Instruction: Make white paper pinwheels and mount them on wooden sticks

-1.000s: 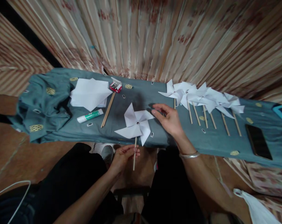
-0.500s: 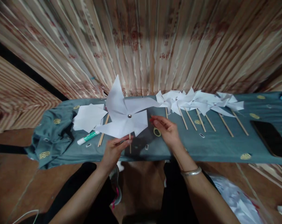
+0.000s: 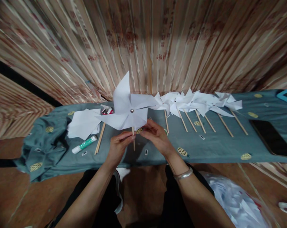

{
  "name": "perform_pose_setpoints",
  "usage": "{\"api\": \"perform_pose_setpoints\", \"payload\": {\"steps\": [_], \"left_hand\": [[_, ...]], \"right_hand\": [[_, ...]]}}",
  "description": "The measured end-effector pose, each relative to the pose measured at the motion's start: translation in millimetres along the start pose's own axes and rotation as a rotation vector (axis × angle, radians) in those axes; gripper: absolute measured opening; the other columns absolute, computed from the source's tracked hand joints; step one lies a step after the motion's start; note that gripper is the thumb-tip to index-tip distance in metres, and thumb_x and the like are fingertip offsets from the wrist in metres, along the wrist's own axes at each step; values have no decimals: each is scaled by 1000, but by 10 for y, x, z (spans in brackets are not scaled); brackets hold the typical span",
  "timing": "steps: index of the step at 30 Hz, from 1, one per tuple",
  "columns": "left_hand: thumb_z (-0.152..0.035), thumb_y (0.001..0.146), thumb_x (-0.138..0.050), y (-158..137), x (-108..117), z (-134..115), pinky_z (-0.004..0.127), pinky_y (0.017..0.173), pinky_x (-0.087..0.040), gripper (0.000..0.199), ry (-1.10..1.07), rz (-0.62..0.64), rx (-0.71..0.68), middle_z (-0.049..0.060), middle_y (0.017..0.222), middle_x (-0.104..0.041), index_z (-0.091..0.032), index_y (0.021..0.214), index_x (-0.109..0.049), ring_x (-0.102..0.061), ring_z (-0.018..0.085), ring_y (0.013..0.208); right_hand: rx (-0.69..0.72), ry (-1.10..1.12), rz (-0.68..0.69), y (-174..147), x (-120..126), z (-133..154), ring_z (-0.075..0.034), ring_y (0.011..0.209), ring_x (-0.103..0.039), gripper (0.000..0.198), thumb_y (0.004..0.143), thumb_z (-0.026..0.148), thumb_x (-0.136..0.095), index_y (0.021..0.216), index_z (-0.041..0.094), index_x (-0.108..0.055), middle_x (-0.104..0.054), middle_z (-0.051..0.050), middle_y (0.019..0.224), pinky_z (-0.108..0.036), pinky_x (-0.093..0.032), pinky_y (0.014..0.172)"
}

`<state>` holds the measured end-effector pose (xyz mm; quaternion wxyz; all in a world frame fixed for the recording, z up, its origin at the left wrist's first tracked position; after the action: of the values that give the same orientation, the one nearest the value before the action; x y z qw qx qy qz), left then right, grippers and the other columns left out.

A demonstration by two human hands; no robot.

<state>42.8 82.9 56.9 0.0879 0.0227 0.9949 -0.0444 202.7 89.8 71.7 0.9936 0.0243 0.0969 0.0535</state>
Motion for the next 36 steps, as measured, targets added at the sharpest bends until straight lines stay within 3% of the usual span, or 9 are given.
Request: {"api": "perform_pose_setpoints", "payload": {"steps": [7, 14, 18, 23, 25, 28, 31, 34, 36], "left_hand": [[-25, 67, -78, 12, 14, 26, 27, 79, -52, 13, 28, 9, 27, 3, 86, -77, -22, 79, -80, -68, 17, 81], [-27, 63, -80, 61, 53, 135, 32, 80, -53, 16, 23, -22, 18, 4, 83, -78, -21, 78, -80, -69, 19, 79], [-26, 66, -78, 89, 60, 137, 31, 80, -52, 17, 41, -19, -27, 4, 85, -78, -22, 82, -81, -68, 18, 79], [-28, 68, -78, 135, 93, 96, 28, 78, -49, 14, 65, -31, -89, 3, 82, -75, -21, 80, -81, -65, 17, 79], [-30, 67, -79, 145, 108, 97, 28, 75, -48, 14, 73, -44, -84, 2, 80, -74, -21, 78, -80, -64, 16, 77], [-31, 67, -80, 144, 108, 117, 28, 76, -48, 15, 75, -35, -67, 2, 81, -74, -21, 79, -80, -64, 16, 77], [-31, 66, -79, 133, 82, 151, 27, 73, -47, 15, 86, 2, -36, 2, 79, -74, -20, 76, -80, -64, 16, 76], [-32, 65, -80, 127, 50, 185, 27, 70, -47, 15, 102, 36, -9, 2, 75, -73, -19, 73, -79, -64, 17, 74], [-32, 63, -80, 128, 31, 201, 27, 70, -48, 17, 103, 52, 3, 2, 76, -74, -18, 74, -79, -65, 17, 74]], "right_hand": [[-13, -53, -161, 69, -13, -35, -16, 72, -63, 27, 69, 46, -79, 85, 26, -70, -68, 3, 72, -30, -53, 70], [12, 19, -228, 99, 95, 49, -10, 57, -55, 32, 63, 43, -85, 86, 24, -72, -61, 7, 61, -24, -49, 59], [-22, 69, -166, 71, 10, 11, -9, 58, -58, 32, 64, 43, -85, 85, 24, -71, -62, 7, 61, -23, -52, 61], [-92, 10, -25, -25, -132, -14, -14, 68, -67, 36, 69, 49, -81, 91, 23, -70, -73, 0, 77, -28, -56, 66], [-64, -86, -49, -28, -70, 1, -14, 64, -65, 33, 75, 52, -75, 85, 21, -70, -73, -2, 75, -28, -56, 63], [58, -223, -230, 16, 159, 30, -14, 60, -62, 35, 82, 54, -67, 81, 20, -70, -71, -3, 71, -29, -53, 60], [229, -324, -411, 57, 379, 54, -20, 87, -68, 33, 83, 49, -68, 102, 22, -69, -74, -8, 98, -35, -55, 77], [337, -415, -348, 78, 428, 70, -25, 121, -59, 46, 87, 45, -64, 128, 26, -58, -63, -10, 132, -42, -50, 97], [354, -430, -279, 78, 404, 79, -25, 129, -54, 49, 89, 44, -61, 134, 27, -53, -57, -10, 140, -44, -46, 104]]}}
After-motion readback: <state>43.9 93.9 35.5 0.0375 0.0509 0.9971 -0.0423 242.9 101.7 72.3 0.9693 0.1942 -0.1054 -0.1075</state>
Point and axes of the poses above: each hand's wrist, its own y-axis towards the middle knuckle, its own x-axis out of the back of the hand, z = x × y, the point moved 3 cm from there along y, towards the middle knuckle
